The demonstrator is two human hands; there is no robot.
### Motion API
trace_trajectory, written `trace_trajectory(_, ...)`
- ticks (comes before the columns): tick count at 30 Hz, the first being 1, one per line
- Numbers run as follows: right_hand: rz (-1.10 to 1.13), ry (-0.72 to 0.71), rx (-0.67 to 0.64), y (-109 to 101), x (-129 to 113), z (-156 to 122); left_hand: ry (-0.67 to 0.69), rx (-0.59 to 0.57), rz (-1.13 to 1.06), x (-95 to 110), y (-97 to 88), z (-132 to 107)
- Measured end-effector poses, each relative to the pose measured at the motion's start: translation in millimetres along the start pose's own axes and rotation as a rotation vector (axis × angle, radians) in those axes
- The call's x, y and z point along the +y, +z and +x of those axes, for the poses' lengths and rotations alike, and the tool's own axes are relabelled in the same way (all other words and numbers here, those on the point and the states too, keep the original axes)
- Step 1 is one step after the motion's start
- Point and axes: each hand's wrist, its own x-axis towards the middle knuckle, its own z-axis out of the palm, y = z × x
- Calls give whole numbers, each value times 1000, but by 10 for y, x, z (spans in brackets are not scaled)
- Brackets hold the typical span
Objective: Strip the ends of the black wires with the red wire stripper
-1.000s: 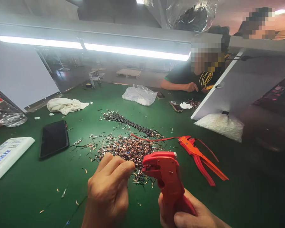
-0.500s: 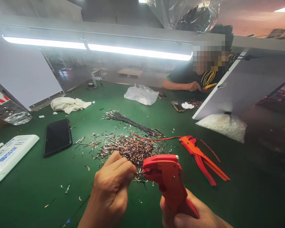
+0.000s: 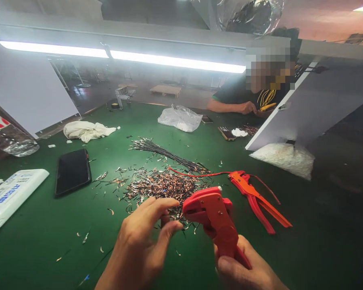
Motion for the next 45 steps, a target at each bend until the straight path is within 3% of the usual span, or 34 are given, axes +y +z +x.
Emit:
trace_trajectory(5,34,-5,-72,19,-152,17,76,48,-11,-28,50,-5)
trace_trajectory(8,32,-10,-185,3,-170,38,67,69,-12,-19,33,7)
trace_trajectory(13,40,3,-263,0,-187,32,47,77,5,-3,-18,29)
trace_trajectory(18,38,16,-206,43,-215,19,33,61,5,28,-30,50)
trace_trajectory(22,56,8,-298,24,-204,32,1,2,-15,42,-37,35)
trace_trajectory(27,93,10,-276,35,-179,18,-100,-64,-120,75,-42,27)
trace_trajectory(33,149,41,-153,97,-195,-36,-217,-39,-312,113,-37,16)
trace_trajectory(38,114,14,-275,1,-69,-13,-234,-29,-360,72,35,-13)
trace_trajectory(45,143,37,-243,-33,-29,-56,-297,29,-279,129,127,-2)
